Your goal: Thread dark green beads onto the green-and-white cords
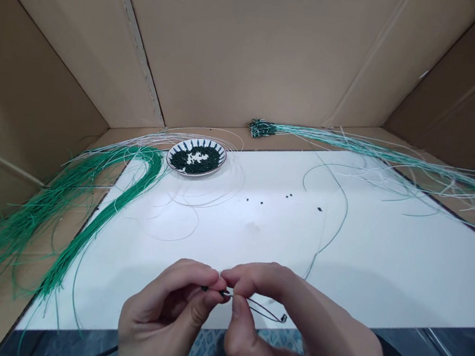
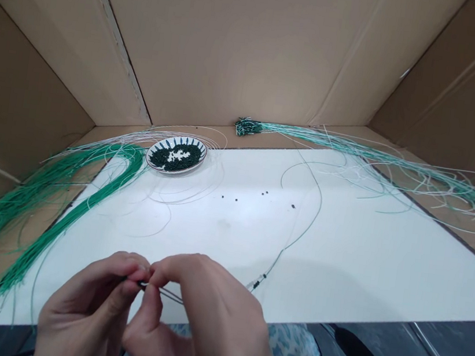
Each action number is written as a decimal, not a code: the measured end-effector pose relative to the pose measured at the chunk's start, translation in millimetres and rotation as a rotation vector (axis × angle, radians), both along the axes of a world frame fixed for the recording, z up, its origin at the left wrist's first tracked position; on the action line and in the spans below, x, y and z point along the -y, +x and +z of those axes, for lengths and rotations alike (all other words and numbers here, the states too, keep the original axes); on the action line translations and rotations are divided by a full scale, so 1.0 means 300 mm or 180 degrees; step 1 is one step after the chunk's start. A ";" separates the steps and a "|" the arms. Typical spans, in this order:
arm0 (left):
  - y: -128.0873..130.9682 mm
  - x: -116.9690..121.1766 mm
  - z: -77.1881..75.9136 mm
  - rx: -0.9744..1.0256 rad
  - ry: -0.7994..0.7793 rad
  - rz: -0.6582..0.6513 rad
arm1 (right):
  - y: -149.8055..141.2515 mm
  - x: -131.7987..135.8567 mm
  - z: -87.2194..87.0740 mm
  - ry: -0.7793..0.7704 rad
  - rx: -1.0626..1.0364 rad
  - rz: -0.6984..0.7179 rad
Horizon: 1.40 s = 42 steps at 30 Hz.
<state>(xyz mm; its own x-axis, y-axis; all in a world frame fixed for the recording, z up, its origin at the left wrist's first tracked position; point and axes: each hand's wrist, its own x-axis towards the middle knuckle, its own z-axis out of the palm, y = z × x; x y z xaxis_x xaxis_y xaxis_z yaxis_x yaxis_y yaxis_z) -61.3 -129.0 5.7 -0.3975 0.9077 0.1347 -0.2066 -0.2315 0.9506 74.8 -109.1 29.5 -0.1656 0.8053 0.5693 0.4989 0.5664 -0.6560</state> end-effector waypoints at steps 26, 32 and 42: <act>0.008 -0.003 -0.001 -0.0262 0.0263 0.0022 | 0.014 -0.014 -0.007 -0.0330 -0.0484 0.0794; 0.003 0.002 -0.002 -0.0327 0.0337 0.0017 | 0.019 -0.014 -0.008 -0.0297 -0.0444 0.0787; 0.000 0.004 -0.003 -0.0323 0.0469 -0.0068 | -0.003 -0.010 -0.009 -0.0203 -0.0503 0.0557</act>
<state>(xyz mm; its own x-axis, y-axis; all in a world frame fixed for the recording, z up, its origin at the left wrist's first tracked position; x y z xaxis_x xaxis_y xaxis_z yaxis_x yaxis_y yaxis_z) -61.3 -130.3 4.8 -0.3559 0.8832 0.3054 -0.1175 -0.3665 0.9229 74.0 -106.2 26.8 -0.2187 0.8072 0.5482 0.2852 0.5902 -0.7552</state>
